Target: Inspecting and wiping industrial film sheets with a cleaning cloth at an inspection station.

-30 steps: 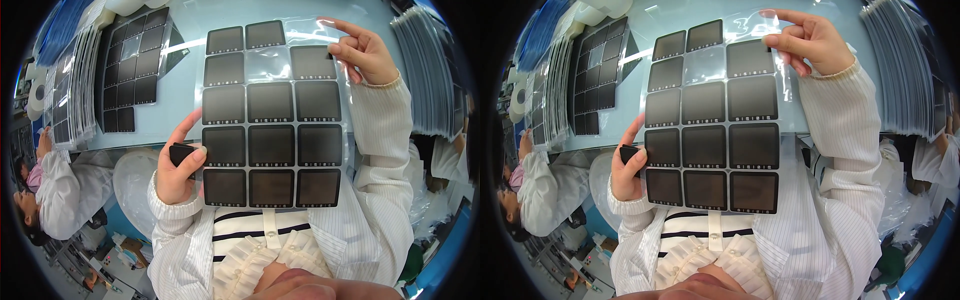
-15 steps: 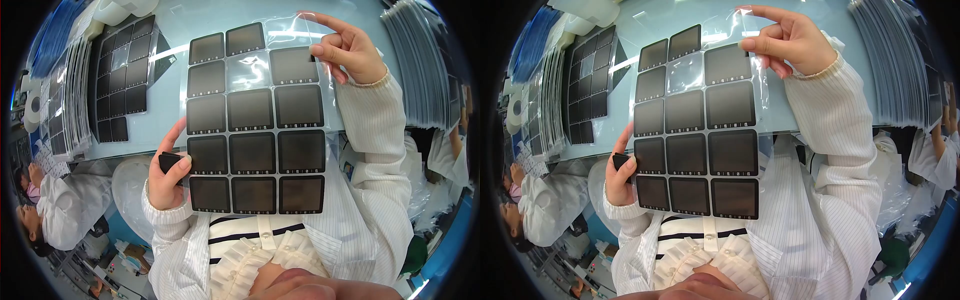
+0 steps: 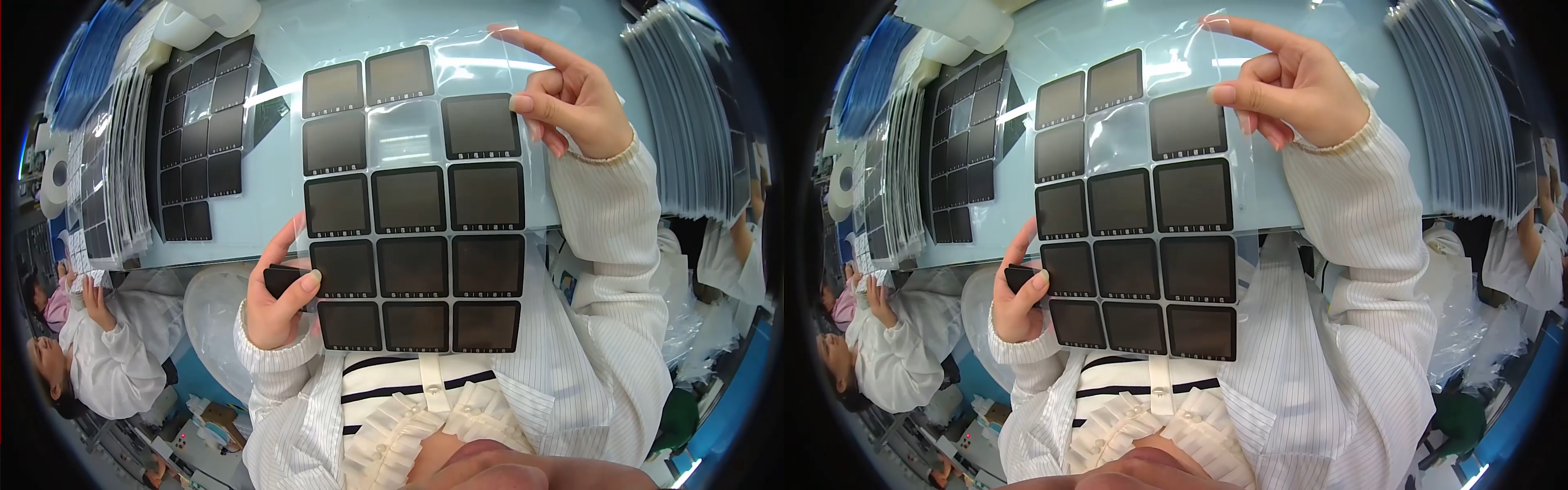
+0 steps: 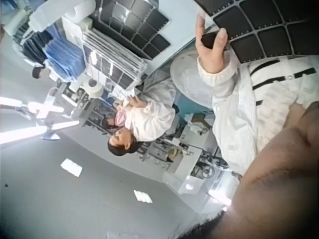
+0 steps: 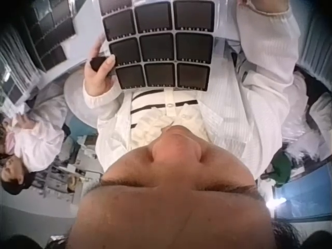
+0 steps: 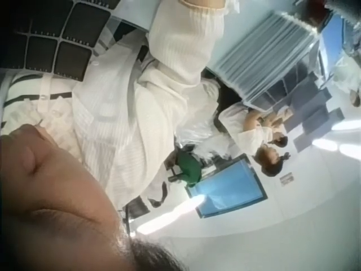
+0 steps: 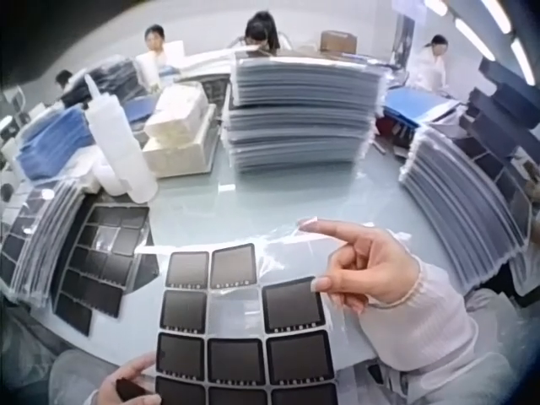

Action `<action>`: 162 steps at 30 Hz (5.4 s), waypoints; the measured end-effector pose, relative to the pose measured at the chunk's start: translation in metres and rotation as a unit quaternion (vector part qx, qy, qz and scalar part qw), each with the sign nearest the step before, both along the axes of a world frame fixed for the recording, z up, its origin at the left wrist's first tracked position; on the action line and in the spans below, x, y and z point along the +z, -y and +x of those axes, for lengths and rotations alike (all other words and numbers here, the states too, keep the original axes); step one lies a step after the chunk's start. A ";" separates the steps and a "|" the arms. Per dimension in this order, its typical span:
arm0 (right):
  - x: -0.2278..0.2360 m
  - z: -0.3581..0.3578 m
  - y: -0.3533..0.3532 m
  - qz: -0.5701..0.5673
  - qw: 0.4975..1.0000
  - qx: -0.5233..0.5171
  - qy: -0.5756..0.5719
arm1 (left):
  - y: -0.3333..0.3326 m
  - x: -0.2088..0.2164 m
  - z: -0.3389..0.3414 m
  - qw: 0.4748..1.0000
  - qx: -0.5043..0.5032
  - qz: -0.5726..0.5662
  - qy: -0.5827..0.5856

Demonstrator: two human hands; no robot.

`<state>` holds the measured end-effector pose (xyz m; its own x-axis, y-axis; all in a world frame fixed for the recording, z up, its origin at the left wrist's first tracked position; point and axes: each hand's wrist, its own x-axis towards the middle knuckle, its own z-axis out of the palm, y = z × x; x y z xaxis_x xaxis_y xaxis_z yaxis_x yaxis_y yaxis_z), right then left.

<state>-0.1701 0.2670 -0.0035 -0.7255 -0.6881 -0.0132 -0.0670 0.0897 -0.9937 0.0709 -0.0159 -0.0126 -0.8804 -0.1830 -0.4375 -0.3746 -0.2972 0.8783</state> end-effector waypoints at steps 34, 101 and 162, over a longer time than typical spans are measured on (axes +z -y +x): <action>-0.041 -0.006 0.019 0.154 0.929 -0.192 -0.275 | 0.112 -0.117 0.068 0.988 -0.095 0.069 0.105; 0.025 0.073 0.227 -0.107 0.851 0.224 -0.462 | 0.056 -0.017 0.000 0.895 0.151 -0.312 -0.280; 0.055 0.053 0.140 0.032 0.822 0.090 -0.562 | 0.084 0.011 0.014 0.866 0.211 -0.323 -0.317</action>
<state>-0.1170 0.1274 0.0516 -0.1905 -0.8094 0.5554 -0.9570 0.0270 -0.2888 0.0845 -0.0997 -0.0015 -0.7010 -0.5744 0.4227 0.2654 0.3401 0.9022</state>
